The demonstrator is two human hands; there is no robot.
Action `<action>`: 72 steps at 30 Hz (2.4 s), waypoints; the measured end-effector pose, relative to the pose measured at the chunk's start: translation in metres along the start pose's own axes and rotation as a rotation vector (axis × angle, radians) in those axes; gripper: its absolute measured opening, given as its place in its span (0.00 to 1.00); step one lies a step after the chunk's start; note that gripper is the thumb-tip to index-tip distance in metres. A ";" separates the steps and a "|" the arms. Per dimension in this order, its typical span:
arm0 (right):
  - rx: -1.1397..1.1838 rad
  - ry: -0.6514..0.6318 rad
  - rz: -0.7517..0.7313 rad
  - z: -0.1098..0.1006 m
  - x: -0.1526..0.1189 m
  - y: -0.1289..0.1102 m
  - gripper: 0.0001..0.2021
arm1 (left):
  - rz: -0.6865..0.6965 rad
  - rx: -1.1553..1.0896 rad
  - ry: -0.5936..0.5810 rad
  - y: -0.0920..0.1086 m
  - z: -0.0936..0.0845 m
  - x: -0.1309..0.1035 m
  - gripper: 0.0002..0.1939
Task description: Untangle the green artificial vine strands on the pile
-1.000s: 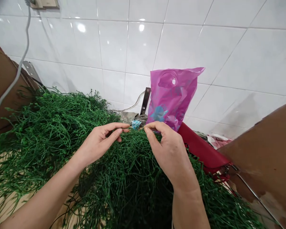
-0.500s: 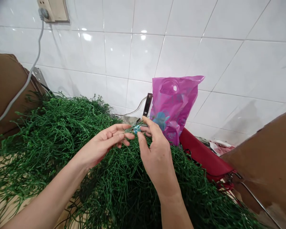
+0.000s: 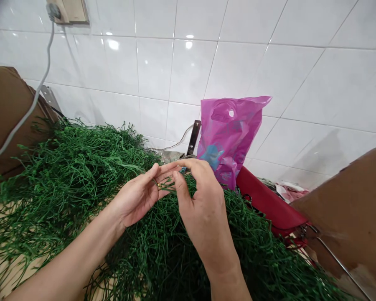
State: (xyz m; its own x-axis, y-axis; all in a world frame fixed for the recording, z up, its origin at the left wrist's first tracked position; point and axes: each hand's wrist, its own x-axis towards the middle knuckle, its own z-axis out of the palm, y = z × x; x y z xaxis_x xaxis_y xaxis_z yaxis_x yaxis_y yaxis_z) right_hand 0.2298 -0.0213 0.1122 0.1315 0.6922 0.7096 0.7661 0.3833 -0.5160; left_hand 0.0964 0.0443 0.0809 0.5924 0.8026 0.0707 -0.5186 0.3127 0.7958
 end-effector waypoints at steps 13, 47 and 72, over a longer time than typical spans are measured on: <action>0.254 -0.328 0.261 0.024 -0.004 0.014 0.09 | 0.203 0.583 0.136 0.004 -0.009 -0.003 0.22; 0.006 -0.143 0.140 0.031 -0.006 0.015 0.05 | 0.382 0.739 0.091 0.006 0.002 -0.004 0.17; 0.418 -0.278 0.258 0.005 0.006 0.037 0.05 | 0.084 -0.345 0.155 0.025 0.003 -0.001 0.24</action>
State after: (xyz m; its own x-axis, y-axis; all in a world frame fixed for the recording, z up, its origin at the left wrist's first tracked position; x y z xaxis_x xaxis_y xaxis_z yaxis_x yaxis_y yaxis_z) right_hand 0.2559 0.0004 0.0947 0.0674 0.9090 0.4114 0.4097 0.3507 -0.8421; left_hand 0.0842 0.0498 0.1022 0.4526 0.8916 0.0138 -0.7538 0.3742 0.5402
